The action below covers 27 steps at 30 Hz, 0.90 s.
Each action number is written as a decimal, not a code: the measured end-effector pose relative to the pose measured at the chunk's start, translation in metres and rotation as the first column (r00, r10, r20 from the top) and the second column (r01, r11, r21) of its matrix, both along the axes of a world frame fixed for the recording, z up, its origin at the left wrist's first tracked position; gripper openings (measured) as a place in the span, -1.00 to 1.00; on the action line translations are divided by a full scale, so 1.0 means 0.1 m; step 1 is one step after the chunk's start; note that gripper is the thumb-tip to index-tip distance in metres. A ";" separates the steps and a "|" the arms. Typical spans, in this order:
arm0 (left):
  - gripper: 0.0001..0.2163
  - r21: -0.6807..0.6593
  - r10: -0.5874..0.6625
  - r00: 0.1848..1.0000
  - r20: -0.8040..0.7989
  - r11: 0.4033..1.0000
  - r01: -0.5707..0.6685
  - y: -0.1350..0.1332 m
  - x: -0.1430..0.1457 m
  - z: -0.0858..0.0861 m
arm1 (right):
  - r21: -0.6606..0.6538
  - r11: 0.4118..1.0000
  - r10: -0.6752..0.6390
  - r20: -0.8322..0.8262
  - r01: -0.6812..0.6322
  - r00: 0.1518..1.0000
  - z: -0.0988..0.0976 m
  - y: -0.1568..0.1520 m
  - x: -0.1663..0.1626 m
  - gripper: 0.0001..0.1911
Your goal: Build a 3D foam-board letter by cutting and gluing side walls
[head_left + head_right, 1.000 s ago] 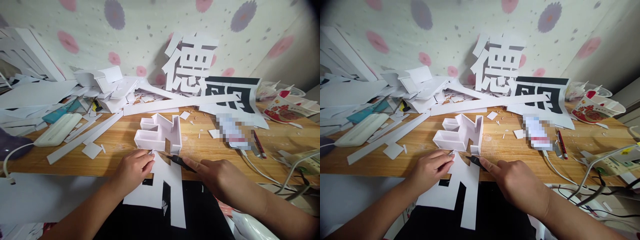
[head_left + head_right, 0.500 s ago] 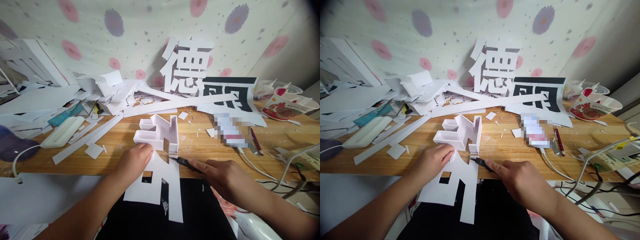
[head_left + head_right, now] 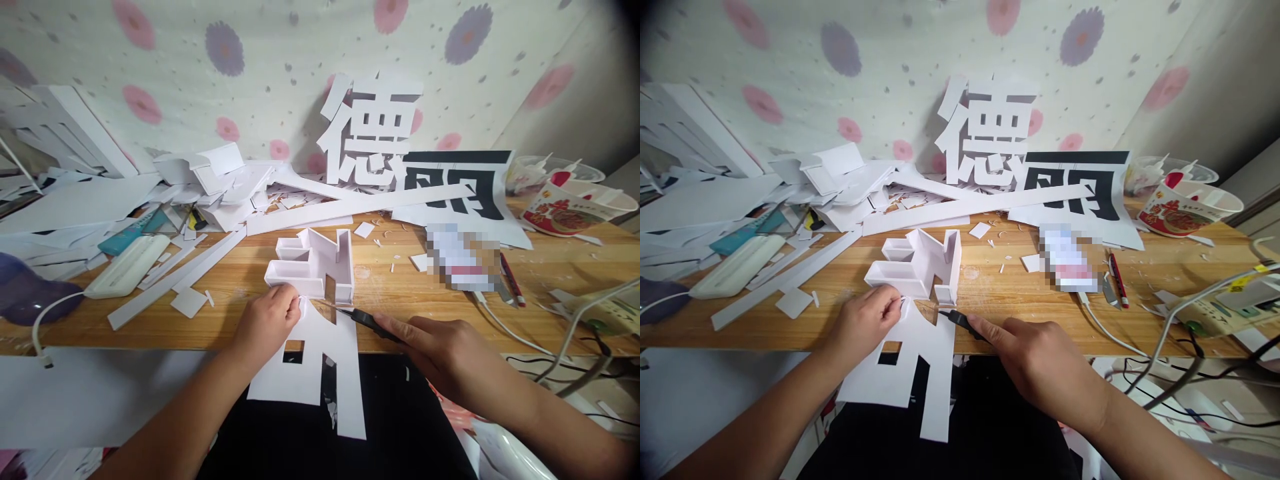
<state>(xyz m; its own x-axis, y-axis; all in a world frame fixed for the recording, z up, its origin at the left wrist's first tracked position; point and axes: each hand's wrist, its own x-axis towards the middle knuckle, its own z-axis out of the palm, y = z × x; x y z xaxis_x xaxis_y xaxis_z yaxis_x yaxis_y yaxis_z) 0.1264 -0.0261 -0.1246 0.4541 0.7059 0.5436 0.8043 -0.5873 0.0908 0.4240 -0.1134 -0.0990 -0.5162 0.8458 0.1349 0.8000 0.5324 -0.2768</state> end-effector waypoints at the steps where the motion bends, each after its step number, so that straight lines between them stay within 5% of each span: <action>1: -0.80 0.006 0.002 1.000 0.005 1.000 -0.002 0.00 0.00 0.00 | 0.010 1.000 0.003 0.012 -0.003 1.000 0.01 0.01 -0.01 -0.41; 27: -0.83 0.018 0.030 0.993 0.113 0.999 -0.032 -0.02 -0.03 -0.05 | 0.128 0.992 -0.005 0.013 0.003 1.000 0.00 0.00 -0.07 -0.43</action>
